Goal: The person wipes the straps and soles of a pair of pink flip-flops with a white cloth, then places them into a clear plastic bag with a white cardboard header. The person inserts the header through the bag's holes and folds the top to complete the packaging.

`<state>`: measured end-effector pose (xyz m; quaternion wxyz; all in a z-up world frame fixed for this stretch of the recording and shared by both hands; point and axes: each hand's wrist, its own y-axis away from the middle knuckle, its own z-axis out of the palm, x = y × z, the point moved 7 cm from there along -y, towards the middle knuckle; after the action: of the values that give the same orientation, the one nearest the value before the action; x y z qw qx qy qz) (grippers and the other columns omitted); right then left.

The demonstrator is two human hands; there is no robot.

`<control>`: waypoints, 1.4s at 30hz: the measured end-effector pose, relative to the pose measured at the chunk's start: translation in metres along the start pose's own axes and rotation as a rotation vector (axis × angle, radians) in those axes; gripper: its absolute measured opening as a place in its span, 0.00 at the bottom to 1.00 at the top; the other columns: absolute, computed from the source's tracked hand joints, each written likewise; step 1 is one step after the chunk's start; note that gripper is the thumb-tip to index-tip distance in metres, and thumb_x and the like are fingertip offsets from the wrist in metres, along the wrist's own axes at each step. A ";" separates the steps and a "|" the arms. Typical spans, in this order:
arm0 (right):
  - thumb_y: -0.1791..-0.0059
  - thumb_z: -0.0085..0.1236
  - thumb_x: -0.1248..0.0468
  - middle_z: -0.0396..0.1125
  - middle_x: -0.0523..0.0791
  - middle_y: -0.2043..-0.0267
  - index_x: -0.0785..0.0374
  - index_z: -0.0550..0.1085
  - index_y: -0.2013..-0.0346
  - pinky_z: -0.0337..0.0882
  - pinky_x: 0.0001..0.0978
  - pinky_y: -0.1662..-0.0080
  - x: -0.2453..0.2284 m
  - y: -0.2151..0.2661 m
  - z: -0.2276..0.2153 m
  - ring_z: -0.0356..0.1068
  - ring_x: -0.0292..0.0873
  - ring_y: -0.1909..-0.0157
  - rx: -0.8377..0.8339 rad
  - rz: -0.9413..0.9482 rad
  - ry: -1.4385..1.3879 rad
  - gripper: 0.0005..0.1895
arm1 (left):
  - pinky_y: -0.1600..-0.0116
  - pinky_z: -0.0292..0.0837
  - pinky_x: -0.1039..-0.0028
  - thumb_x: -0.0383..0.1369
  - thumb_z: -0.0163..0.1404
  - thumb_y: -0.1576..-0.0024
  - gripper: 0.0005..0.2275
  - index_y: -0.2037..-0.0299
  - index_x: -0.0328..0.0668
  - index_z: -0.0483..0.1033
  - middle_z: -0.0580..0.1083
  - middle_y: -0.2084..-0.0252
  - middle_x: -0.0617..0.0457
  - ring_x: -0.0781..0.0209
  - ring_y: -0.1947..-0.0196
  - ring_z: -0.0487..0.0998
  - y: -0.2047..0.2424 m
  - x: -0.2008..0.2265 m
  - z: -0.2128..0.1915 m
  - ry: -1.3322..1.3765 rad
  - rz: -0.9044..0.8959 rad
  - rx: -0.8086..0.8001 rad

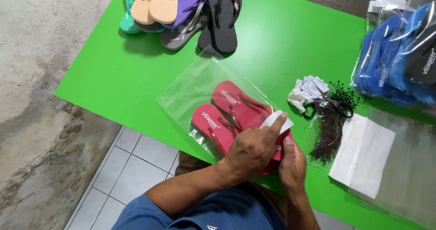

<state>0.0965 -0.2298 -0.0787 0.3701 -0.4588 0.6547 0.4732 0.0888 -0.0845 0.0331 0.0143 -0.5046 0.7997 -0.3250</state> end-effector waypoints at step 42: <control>0.49 0.48 0.71 0.63 0.46 0.76 0.61 0.68 0.73 0.64 0.42 0.71 0.061 0.022 0.050 0.63 0.47 0.75 -0.099 -0.645 0.403 0.08 | 0.64 0.61 0.66 0.23 0.34 0.30 0.18 0.32 0.26 0.64 0.61 0.75 0.58 0.61 0.77 0.62 0.067 0.023 -0.023 0.116 0.134 -0.045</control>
<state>0.0592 -0.1943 -0.1420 0.3413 -0.7424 0.5127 0.2637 0.0158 -0.0723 0.0226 -0.0218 -0.4303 0.8384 -0.3340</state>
